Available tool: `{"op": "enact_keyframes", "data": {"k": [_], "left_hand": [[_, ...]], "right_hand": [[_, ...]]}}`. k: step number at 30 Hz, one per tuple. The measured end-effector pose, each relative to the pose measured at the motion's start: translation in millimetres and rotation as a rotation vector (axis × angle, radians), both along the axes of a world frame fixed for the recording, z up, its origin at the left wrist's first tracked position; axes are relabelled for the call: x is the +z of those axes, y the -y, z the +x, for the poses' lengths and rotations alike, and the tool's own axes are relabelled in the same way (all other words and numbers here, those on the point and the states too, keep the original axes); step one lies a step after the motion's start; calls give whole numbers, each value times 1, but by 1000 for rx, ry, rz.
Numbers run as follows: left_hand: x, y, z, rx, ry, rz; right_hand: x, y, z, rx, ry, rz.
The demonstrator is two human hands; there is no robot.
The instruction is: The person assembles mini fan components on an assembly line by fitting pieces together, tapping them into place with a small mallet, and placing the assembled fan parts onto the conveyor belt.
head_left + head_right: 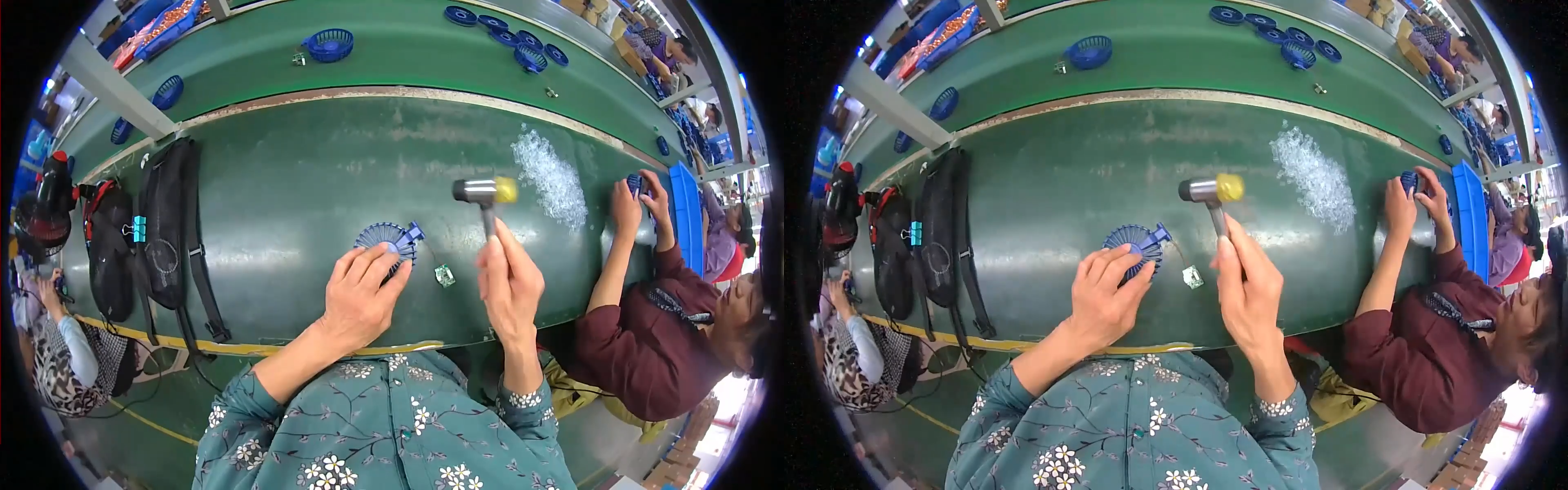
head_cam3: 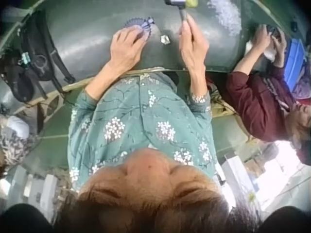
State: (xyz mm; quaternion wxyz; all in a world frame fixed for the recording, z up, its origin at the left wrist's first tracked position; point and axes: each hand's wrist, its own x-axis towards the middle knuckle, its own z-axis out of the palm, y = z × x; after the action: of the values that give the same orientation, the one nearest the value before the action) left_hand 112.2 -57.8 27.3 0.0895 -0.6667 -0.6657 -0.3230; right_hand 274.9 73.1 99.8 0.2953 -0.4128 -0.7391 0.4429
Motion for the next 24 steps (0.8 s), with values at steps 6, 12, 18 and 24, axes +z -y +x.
{"op": "enact_keyframes", "data": {"k": [6, 12, 18, 24], "left_hand": [[2, -2, 0, -5, -10, 12], [13, 7, -9, -74, 113, -44], [21, 12, -20, 2, 190, -29], [29, 10, -27, 72, 196, -5]], "right_hand": [[-42, 11, 8, 228, 328, 284], [-42, -61, 17, -213, 148, -240], [-78, -131, 21, -330, 113, -20], [-72, -147, 6, -326, 380, 272]]}}
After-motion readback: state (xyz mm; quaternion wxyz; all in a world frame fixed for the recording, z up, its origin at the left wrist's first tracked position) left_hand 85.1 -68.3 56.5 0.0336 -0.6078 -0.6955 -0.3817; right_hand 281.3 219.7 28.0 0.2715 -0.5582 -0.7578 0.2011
